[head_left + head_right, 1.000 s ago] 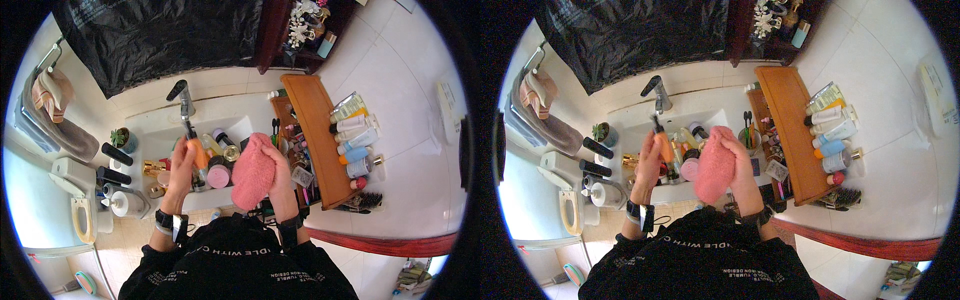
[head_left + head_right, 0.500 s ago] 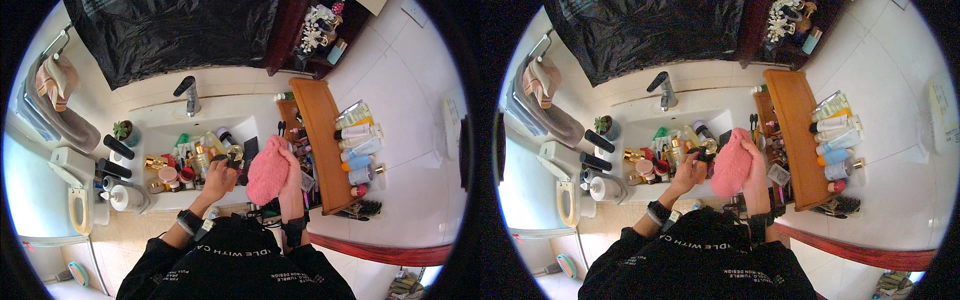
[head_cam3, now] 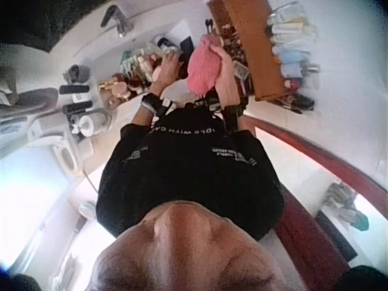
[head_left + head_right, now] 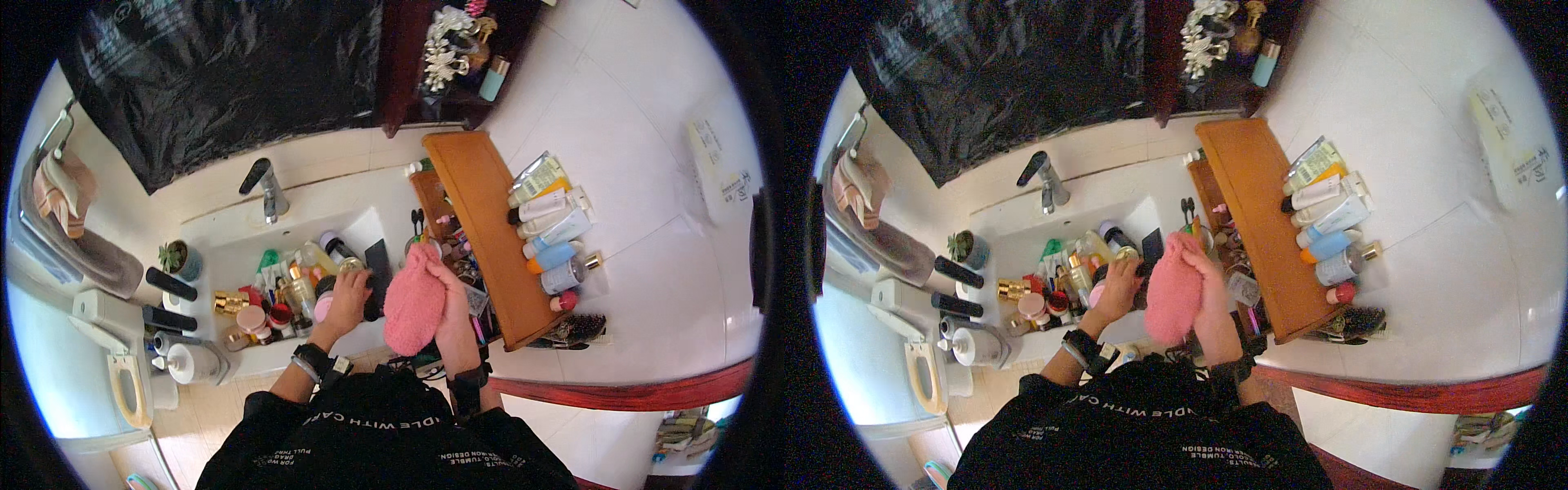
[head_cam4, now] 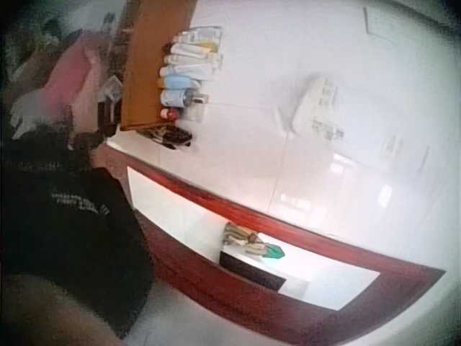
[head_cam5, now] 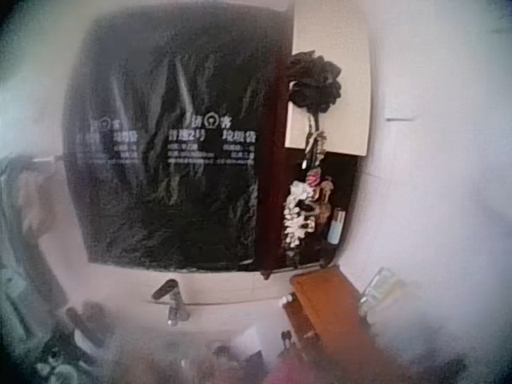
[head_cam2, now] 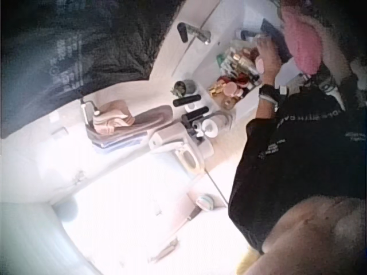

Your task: The person wipes multiple cosmetic bottles and tubes with a pink cloth in a bathroom. They handle each item one at a time, rubbing the cloth over the surfaces, then place the items back on the sink counter or a wooden shelf.

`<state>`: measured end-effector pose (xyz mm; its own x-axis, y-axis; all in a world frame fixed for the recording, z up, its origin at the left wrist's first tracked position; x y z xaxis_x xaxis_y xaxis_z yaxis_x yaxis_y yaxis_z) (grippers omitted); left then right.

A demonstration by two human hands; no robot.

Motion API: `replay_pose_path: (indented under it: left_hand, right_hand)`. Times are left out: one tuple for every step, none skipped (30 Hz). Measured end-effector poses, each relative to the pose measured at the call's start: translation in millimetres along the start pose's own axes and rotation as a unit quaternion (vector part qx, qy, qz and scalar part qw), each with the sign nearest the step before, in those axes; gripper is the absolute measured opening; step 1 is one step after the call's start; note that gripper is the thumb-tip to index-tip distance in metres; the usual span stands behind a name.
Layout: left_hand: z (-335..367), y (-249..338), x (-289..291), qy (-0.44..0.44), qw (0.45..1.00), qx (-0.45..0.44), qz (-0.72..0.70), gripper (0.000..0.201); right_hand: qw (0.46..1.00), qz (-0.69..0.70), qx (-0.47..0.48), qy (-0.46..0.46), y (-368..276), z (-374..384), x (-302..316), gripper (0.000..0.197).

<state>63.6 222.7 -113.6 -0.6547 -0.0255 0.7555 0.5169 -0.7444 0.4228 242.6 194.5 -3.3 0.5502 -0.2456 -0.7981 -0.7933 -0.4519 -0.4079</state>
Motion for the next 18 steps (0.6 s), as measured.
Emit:
replay_pose_path:
  left_hand:
    - [-1.0,0.4,-2.4,-0.029,0.999,-0.024,-0.012,0.050]
    - [-1.1,0.6,-6.0,-0.062,0.997,-0.040,-0.032,0.051]
    - [-2.5,0.3,-9.3,-0.070,0.997,-0.002,-0.035,0.053]
    - [-1.7,-1.0,-11.9,-0.071,0.996,0.002,-0.047,0.054]
    - [-1.4,-2.7,-13.9,-0.071,0.996,0.007,-0.059,0.056]
    - [-1.0,-4.3,-15.6,-0.072,0.995,0.012,-0.070,0.058]
    - [-0.7,-6.4,-18.2,-0.091,0.992,0.039,-0.075,0.062]
    - [0.2,-7.1,-18.5,-0.085,0.993,0.026,-0.082,0.062]
    - [0.6,-7.5,-18.4,-0.086,0.992,0.016,-0.090,0.063]
    - [2.4,-8.5,-18.0,-0.086,0.991,0.007,-0.097,0.064]
    - [2.1,-8.3,-16.3,-0.084,0.991,0.004,-0.103,0.066]
    - [3.4,-8.8,-15.7,-0.093,0.989,0.015,-0.113,0.066]
    - [3.6,-9.2,-13.9,-0.102,0.987,0.027,-0.123,0.067]
    - [5.9,-10.5,-13.0,-0.110,0.984,0.039,-0.133,0.068]
    - [5.0,-12.7,-12.2,-0.151,0.970,0.088,-0.168,0.070]
    - [7.7,-14.8,-11.6,-0.159,0.968,0.089,-0.170,0.070]
    - [8.8,-16.5,-11.2,-0.167,0.967,0.089,-0.172,0.070]
    - [10.1,-19.6,-12.5,-0.189,0.960,0.110,-0.173,0.071]
  right_hand:
    - [1.000,0.002,0.007,-0.007,-0.9,0.5,0.2,0.032]
    - [1.000,-0.002,0.010,-0.028,-2.4,0.1,-0.3,0.032]
    - [1.000,-0.003,0.001,-0.004,-3.5,0.1,0.6,0.032]
    - [1.000,-0.006,-0.002,-0.003,-5.1,-0.3,0.4,0.032]
    - [1.000,-0.004,-0.005,-0.003,-7.1,-1.1,0.1,0.031]
    - [1.000,-0.005,-0.007,0.003,-9.5,-1.2,-0.3,0.031]
    - [1.000,-0.002,-0.002,0.002,-11.6,-2.4,-0.5,0.028]
    - [1.000,0.001,-0.016,0.019,-14.2,-2.3,-0.4,0.028]
    - [1.000,0.004,-0.027,0.010,-16.0,-2.9,-0.9,0.028]
    - [0.999,0.005,-0.033,-0.019,-18.2,-3.1,-2.2,0.028]
    - [0.999,0.010,-0.043,-0.004,-20.1,-2.9,-1.6,0.028]
    - [0.999,0.013,-0.049,-0.007,-22.1,-2.8,-1.7,0.028]
    - [0.998,0.016,-0.056,0.008,-24.4,-2.3,-1.0,0.029]
    - [0.998,0.025,-0.053,-0.024,-27.1,-2.0,-2.1,0.029]
    - [0.997,0.034,-0.051,-0.036,-29.7,-1.7,-2.5,0.030]
    - [0.997,0.037,-0.047,-0.056,-32.4,-1.7,-3.4,0.031]
    - [0.997,0.033,-0.055,-0.036,-34.8,-2.5,-2.3,0.031]
    - [0.998,0.023,-0.060,-0.022,-37.5,-4.3,-1.1,0.031]
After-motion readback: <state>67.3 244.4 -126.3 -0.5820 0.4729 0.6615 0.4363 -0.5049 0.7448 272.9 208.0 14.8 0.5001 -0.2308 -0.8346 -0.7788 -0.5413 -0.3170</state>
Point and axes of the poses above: each hand's wrist, its own z-axis towards the middle knuckle, its own x-axis out of the back of the hand, y = z × x, the point moved 2 cm from there along z, towards the middle knuckle, and after that the axes turned 15 degrees about -x, right-handed, at the moved point
